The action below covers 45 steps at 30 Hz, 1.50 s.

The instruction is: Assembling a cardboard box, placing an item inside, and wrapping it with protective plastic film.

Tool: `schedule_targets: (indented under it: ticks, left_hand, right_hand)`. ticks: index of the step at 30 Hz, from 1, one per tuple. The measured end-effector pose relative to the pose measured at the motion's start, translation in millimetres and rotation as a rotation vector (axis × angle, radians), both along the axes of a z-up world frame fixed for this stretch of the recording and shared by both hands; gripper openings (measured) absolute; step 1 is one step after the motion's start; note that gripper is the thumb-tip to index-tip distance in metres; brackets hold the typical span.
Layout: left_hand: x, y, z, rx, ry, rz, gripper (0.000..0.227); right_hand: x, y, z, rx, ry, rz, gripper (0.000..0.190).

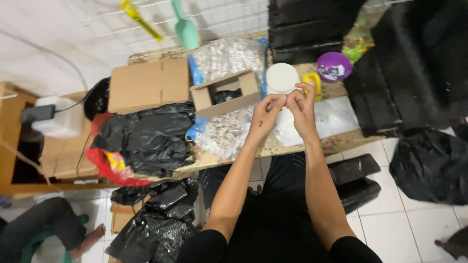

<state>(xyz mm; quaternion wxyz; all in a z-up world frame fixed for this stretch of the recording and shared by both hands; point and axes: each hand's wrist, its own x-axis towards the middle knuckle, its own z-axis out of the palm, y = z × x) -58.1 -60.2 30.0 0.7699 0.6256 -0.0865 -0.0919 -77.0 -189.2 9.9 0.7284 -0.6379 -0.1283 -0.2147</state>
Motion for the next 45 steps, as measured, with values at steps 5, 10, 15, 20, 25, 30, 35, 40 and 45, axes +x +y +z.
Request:
schedule_targets:
  ticks: [5,10,15,20,25,30,35,40,45]
  left_hand:
    - [-13,43,25,0.013,-0.1,0.149,0.017]
    - [-23,64,44,0.049,-0.249,0.287,0.012]
    - [-22,76,36,-0.033,-0.23,0.363,0.01]
    - [-24,87,38,0.104,-0.282,0.379,0.016]
    - [-27,99,24,0.209,-0.355,0.414,0.024]
    - [-22,111,20,0.413,-0.7,0.817,0.018]
    - [9,135,-25,0.742,-0.693,0.917,0.027]
    - [13,146,-11,0.664,-0.635,0.802,0.05]
    - [42,146,-17,1.055,-0.798,0.768,0.071]
  right_hand:
    - [3,31,14,-0.068,0.002,0.073,0.038]
    - [4,51,29,-0.151,0.016,0.046,0.038]
    - [1,74,46,-0.16,0.149,0.008,0.012]
    - [7,78,43,-0.18,0.084,0.001,0.004]
    - [8,84,38,-0.219,0.029,-0.063,0.006]
    - [14,93,30,-0.286,-0.086,-0.268,0.006]
    - [28,100,13,-0.6,-0.277,-0.395,0.006]
    - [43,108,-7,-0.722,-0.284,-0.472,0.007]
    - [46,110,-20,-0.753,-0.296,-0.522,0.008]
